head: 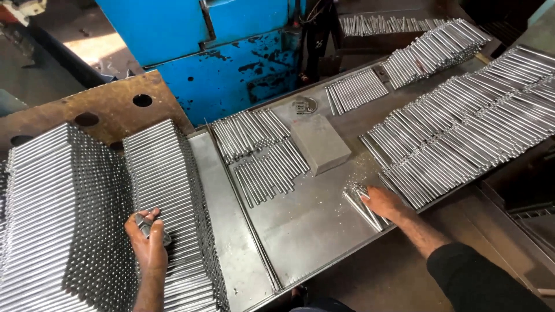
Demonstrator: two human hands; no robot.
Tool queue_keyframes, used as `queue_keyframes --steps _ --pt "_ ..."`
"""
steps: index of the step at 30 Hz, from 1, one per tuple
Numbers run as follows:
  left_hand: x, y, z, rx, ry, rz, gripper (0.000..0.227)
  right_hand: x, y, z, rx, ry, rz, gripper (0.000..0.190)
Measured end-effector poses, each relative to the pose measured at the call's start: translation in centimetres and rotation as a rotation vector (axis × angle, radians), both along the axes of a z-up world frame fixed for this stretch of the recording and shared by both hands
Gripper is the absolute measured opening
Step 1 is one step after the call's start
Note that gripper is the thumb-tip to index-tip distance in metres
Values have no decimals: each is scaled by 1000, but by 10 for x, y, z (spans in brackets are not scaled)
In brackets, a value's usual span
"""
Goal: The person repeatedly picks up small metal rods from a tray, briefly inspects them, and places them into a larger bin. The action is repetitive and continuous throughout the clip.
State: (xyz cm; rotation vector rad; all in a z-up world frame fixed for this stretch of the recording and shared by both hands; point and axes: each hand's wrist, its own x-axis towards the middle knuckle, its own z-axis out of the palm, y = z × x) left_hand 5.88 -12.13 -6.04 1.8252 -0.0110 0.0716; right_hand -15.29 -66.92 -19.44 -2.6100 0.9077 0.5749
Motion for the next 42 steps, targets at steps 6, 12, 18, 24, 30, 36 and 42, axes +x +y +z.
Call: queue_keyframes --steps 6,12,18,24,30,36,42 --pt "5 3 -6 7 3 -6 68 -5 16 50 107 -219 -234 43" --pt "-3 5 -8 -60 -95 -40 56 22 104 43 1164 -1131 -732 40" --pt "-8 28 -13 -305 -60 -76 51 43 176 2 894 -1111 -346 31" --pt "-73 54 -11 -808 328 39 45 73 228 -11 1143 -1015 -448 31" --pt "-95 67 11 -626 671 -32 65 122 350 101 765 -674 74 19" --pt "-70 72 -45 -578 654 153 56 141 446 160 365 -525 626 25" --pt "-77 107 23 -554 715 146 61 152 471 149 539 -421 412 24"
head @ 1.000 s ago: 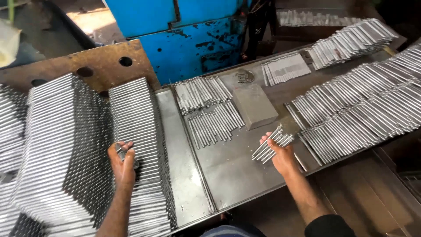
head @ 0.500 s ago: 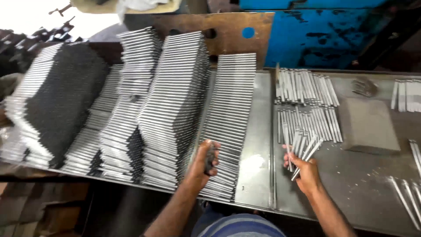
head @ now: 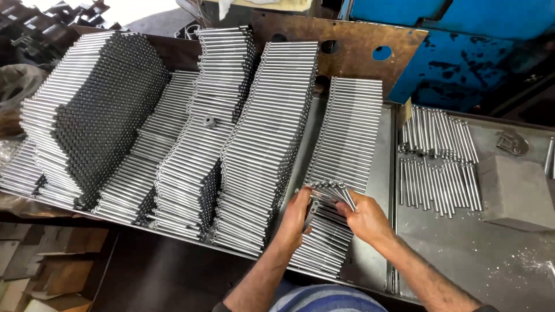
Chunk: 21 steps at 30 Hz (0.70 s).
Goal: The person repeatedly picks up small metal rods from a tray, briefly inspects them, and places them into a larger bin. The action is repetitive and continuous throughout the clip.
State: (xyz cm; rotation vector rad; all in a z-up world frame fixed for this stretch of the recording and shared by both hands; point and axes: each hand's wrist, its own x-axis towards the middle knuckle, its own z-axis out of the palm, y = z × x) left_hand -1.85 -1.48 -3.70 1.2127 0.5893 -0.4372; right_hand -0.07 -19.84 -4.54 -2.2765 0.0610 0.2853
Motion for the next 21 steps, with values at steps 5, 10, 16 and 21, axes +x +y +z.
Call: queue_keyframes --steps 5,10,16,21 --pt "-4 22 -4 -88 -6 -22 58 38 -9 -2 -395 -136 183 26" --pt "11 19 2 -46 -26 -180 97 23 9 29 -291 -120 205 13" --pt "34 8 -47 56 -13 -156 77 6 32 14 158 117 -41 15" --pt "15 33 15 -83 -33 -126 76 37 13 11 -354 -71 140 22"
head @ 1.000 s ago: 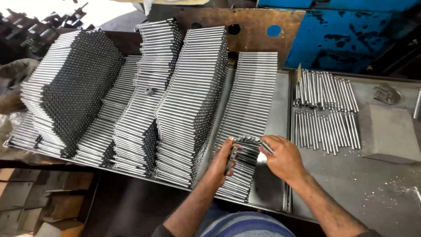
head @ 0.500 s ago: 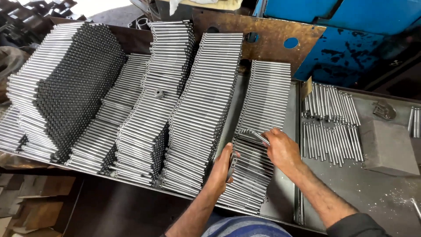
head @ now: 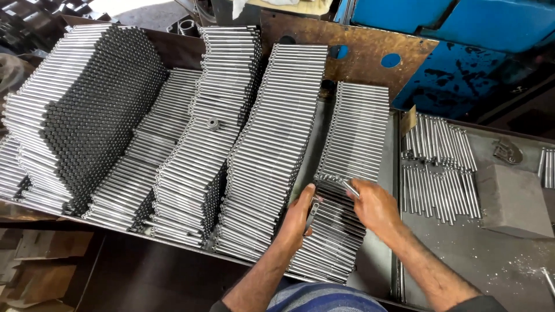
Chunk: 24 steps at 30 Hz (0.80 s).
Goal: The person repeatedly picks up small metal rods from a tray, briefly inspects them, and places them into a larger bin. The action is repetitive and continuous throughout the clip.
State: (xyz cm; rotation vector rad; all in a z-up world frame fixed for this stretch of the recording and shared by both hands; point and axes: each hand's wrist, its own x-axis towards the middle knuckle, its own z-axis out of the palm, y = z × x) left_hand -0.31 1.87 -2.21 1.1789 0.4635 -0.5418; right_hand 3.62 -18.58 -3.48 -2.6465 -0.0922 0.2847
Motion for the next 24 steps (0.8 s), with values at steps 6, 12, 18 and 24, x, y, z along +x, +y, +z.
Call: queue_keyframes --steps 6,12,18,24 --pt "2 -5 -8 -6 -14 6 80 -1 11 20 -25 -80 133 10" --pt "22 -28 -80 113 -31 -33 86 -16 17 12 443 115 -27 7" --pt "16 -23 -61 111 6 31 68 -26 11 -25 899 467 -283 15" --pt "1 2 -26 -39 3 113 67 1 -12 -23 403 310 -15 14"
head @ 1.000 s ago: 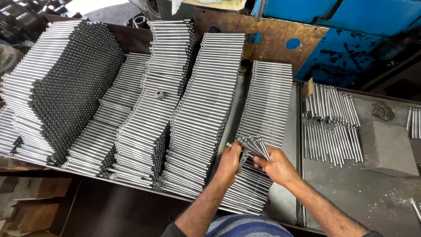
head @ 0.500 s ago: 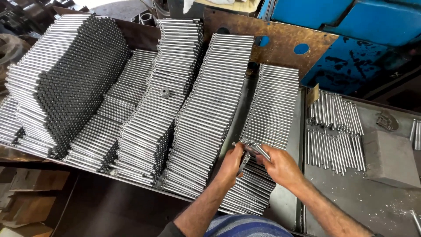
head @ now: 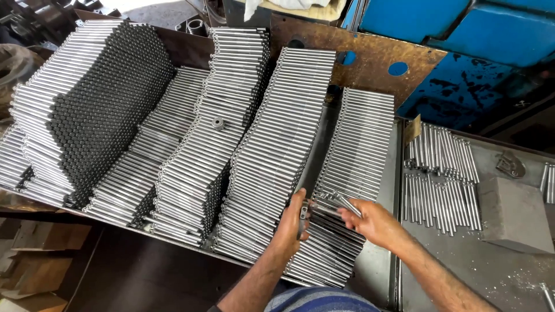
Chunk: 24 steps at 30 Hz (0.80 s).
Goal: The person repeatedly picks up small metal rods from a tray, briefly inspects them, and places them into a larger bin. The action is repetitive and continuous throughout the clip.
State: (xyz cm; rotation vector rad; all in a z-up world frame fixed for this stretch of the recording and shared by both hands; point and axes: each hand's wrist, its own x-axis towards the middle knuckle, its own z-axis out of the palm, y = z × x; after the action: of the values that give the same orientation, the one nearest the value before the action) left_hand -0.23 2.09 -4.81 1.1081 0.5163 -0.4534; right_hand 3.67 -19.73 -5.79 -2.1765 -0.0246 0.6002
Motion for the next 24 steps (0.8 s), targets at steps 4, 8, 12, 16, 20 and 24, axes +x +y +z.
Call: queue_keyframes --steps 4,8,12,16,20,24 --pt "-8 -5 9 -82 -27 -82 60 43 -23 -43 -631 -473 196 19" --pt "-7 -10 33 -13 -25 -93 70 26 0 -1 -560 -475 204 21" --pt "17 -26 -19 91 -49 -137 84 -13 35 39 -251 -329 58 13" --pt "21 -34 -28 104 -147 -12 41 -8 17 -2 133 -195 -93 4" --pt "21 -31 -7 220 -29 -60 51 -18 26 -4 408 95 -265 11" --pt "14 -20 7 84 -8 -15 50 -10 17 7 376 119 -188 8"
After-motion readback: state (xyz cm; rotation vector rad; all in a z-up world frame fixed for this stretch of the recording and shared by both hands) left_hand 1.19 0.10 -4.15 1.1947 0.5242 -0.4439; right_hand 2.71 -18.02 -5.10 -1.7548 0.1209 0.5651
